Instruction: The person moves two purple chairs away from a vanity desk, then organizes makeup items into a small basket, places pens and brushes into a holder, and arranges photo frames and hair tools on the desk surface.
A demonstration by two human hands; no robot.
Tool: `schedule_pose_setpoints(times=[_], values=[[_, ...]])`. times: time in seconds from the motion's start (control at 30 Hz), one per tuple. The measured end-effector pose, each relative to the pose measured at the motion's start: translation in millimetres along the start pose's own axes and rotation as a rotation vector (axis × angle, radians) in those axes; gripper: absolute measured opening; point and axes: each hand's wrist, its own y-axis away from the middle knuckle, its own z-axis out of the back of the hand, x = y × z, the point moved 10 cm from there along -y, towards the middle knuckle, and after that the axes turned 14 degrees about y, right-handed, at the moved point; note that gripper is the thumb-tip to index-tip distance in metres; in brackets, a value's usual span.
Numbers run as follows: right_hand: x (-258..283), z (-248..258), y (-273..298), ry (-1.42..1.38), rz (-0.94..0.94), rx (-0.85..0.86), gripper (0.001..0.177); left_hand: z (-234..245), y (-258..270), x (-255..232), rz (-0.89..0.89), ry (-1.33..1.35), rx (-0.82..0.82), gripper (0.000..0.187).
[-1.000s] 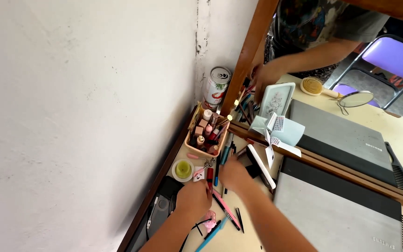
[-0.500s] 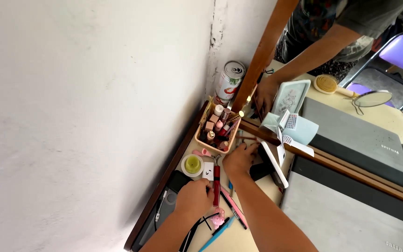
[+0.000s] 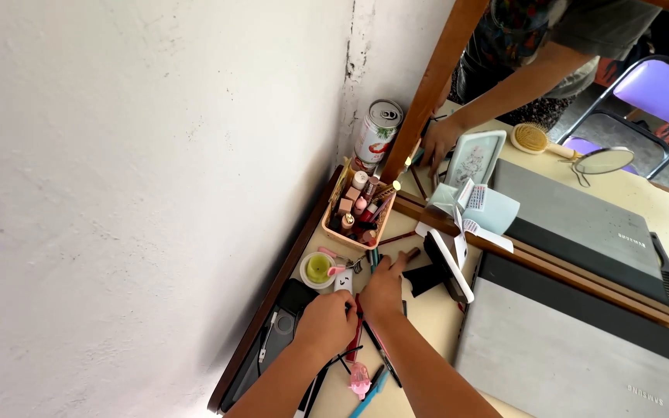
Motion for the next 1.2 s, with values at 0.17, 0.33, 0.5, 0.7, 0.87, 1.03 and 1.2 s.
schedule_pose_setpoints(times=[0.17, 0.33, 0.5, 0.7, 0.87, 1.03, 1.2], values=[[-21.8, 18.4, 26.1, -0.343, -0.062, 0.059, 0.071, -3.4, 0.6, -1.5, -0.046, 0.027, -0.005, 0.019], [-41.5, 50.7, 45.0, -0.509, 0.129, -0.077, 0.062, -9.3, 2.4, -3.6, -0.04, 0.049, 0.026, 0.026], [-68.1, 114.1, 99.8, -0.892, -0.099, 0.077, 0.06, -20.7, 1.0, -10.7, -0.108, 0.133, 0.038, 0.036], [-94.4, 132.1, 131.5, -1.867, -0.02, 0.133, 0.026, -65.2, 6.9, -20.5, -0.232, -0.052, 0.192, 0.024], [-96.4, 98.9, 131.9, -2.283, -0.071, 0.235, 0.032, -104.9, 1.0, -23.7, -0.519, -0.677, 0.152, 0.022], [-83.2, 103.1, 141.3, -2.411, -0.036, 0.331, 0.033, -61.3, 14.4, -57.5, -0.544, -0.519, -0.053, 0.017], [-63.9, 103.6, 148.1, -2.363, -0.13, 0.335, 0.03, -59.7, 40.9, -89.7, 0.206, 1.6, 0.446, 0.048]])
